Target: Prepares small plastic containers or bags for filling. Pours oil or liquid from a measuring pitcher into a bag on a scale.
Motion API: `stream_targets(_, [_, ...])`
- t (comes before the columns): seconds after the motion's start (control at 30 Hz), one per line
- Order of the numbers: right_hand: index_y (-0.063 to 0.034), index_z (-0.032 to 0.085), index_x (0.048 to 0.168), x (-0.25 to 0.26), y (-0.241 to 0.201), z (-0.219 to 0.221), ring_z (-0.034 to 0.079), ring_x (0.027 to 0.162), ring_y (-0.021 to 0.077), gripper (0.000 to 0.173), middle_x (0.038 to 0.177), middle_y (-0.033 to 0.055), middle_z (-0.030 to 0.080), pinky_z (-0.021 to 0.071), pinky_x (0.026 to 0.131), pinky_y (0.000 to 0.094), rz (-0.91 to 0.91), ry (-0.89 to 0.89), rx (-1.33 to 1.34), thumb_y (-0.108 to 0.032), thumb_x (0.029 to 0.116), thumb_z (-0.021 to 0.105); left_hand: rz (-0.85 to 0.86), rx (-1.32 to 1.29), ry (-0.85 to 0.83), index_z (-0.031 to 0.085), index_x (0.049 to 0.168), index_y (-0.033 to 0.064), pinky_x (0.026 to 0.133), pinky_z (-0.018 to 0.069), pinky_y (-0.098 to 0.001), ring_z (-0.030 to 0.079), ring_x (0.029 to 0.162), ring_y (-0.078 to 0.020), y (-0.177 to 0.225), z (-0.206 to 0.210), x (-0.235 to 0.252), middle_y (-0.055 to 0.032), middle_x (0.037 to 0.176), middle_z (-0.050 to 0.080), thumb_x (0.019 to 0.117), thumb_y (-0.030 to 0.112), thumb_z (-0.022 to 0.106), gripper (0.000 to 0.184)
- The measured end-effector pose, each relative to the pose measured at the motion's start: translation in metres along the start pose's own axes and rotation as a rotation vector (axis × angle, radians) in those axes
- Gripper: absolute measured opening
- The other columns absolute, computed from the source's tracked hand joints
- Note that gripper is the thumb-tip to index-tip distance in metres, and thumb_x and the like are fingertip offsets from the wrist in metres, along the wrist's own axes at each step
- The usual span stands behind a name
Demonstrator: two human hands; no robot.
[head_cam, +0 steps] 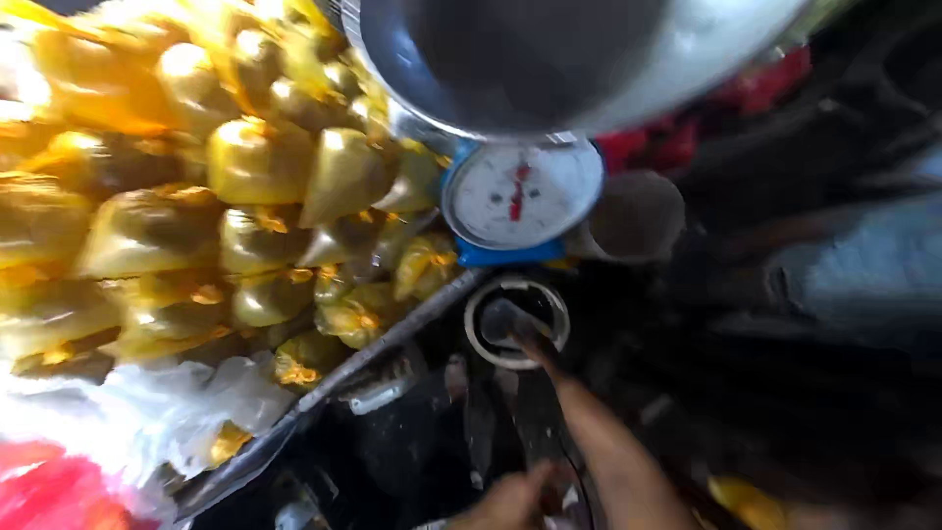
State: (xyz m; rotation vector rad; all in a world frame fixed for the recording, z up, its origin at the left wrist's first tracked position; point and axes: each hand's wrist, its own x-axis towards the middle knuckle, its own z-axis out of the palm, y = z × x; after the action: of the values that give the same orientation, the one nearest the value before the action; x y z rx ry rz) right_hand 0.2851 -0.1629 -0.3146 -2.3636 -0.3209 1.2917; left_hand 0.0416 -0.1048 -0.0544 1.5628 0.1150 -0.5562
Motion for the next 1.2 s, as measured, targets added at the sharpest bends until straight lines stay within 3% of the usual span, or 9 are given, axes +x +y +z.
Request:
stream_targets(0.1, [-0.0101,0.061,0.140,0.000,-0.002,-0.004,0.057,0.133,0.0348,0.059,0.139,0.0183,0.062,0.0430,0.112,0.0584,0.016,0.028,0.037,-0.055,0.1037,0.048,-0.134,0.165,-0.038,-0.001,0.166,0.0195,0.076,0.0633,-0.0457,0.071,0.080,-0.0182,0.010,-0.027,0.025,-0.0040,0.097,0.071,0.0887,0.035,0.080,0.113])
stream_targets(0.17, [-0.0083,0.064,0.136,0.000,0.001,-0.002,0.060,0.128,0.0372,0.058,0.133,0.0203,0.065,0.0449,0.108,0.0610,0.014,0.041,0.037,-0.053,0.1061,0.044,-0.161,0.316,-0.164,-0.008,0.165,0.0233,0.076,0.0614,-0.0510,0.071,0.080,-0.0227,0.025,-0.034,0.047,-0.0052,0.095,0.071,0.0898,0.037,0.078,0.115])
stream_targets(0.3, [-0.0085,0.066,0.133,0.005,0.009,0.004,0.061,0.125,0.0375,0.056,0.130,0.0201,0.067,0.0451,0.107,0.0609,0.026,0.092,0.049,-0.052,0.1061,0.044,-0.036,0.341,-0.326,0.032,0.160,0.0337,0.076,0.0591,-0.0541,0.070,0.079,-0.0249,0.024,-0.035,0.059,-0.0062,0.096,0.072,0.0938,0.029,0.073,0.078])
stream_targets(0.5, [-0.0069,0.066,0.133,0.008,0.004,0.007,0.060,0.126,0.0402,0.067,0.130,0.0214,0.066,0.0449,0.106,0.0635,0.085,0.079,-0.013,-0.063,0.0978,0.054,-0.083,0.285,-0.438,0.057,0.145,0.0278,0.082,0.0588,-0.0513,0.070,0.084,-0.0220,-0.006,-0.053,0.010,-0.0064,0.102,0.073,0.0969,0.028,0.070,0.050])
stream_targets(0.6, [-0.0064,0.066,0.132,0.028,0.001,0.019,0.057,0.130,0.0403,0.061,0.133,0.0218,0.064,0.0419,0.109,0.0636,0.082,0.037,-0.063,-0.057,0.1001,0.054,-0.166,0.249,-0.257,0.063,0.138,0.0248,0.082,0.0593,-0.0444,0.069,0.084,-0.0161,-0.033,-0.069,-0.017,-0.0030,0.102,0.073,0.0967,0.030,0.071,0.043])
stream_targets(0.73, [0.0007,0.058,0.140,0.092,0.006,0.049,0.052,0.135,0.0422,0.060,0.141,0.0265,0.058,0.0391,0.113,0.0628,0.134,-0.051,0.001,-0.048,0.1049,0.049,-0.290,0.111,0.103,0.071,0.128,0.0174,0.093,0.0606,-0.0357,0.071,0.102,-0.0092,-0.068,-0.100,-0.044,0.0015,0.116,0.074,0.0956,0.019,0.071,0.033])
stream_targets(1.03, [0.0040,0.064,0.126,0.144,-0.034,0.095,0.054,0.128,0.0488,0.051,0.134,0.0297,0.060,0.0429,0.101,0.0710,0.344,0.124,-0.018,-0.037,0.0970,0.062,-0.304,0.047,0.562,0.069,0.131,0.0078,0.104,0.0555,-0.0403,0.066,0.118,-0.0205,-0.087,-0.132,-0.086,-0.0066,0.129,0.070,0.0907,0.014,0.076,0.041])
stream_targets(1.13, [0.0015,0.068,0.121,0.137,-0.045,0.085,0.057,0.124,0.0487,0.041,0.131,0.0282,0.063,0.0430,0.098,0.0735,0.286,-0.018,-0.091,-0.030,0.0947,0.065,-0.238,0.146,0.698,0.073,0.123,0.0076,0.100,0.0551,-0.0381,0.066,0.112,-0.0192,-0.089,-0.133,-0.099,-0.0064,0.121,0.072,0.0889,0.008,0.069,0.035])
stream_targets(1.2, [-0.0026,0.070,0.119,0.133,-0.043,0.076,0.060,0.121,0.0449,0.047,0.126,0.0241,0.066,0.0460,0.096,0.0717,0.228,-0.068,-0.102,-0.041,0.0908,0.068,-0.216,0.226,0.827,0.076,0.116,0.0082,0.095,0.0563,-0.0349,0.067,0.104,-0.0166,-0.088,-0.133,-0.103,-0.0047,0.112,0.074,0.0871,0.006,0.065,0.031])
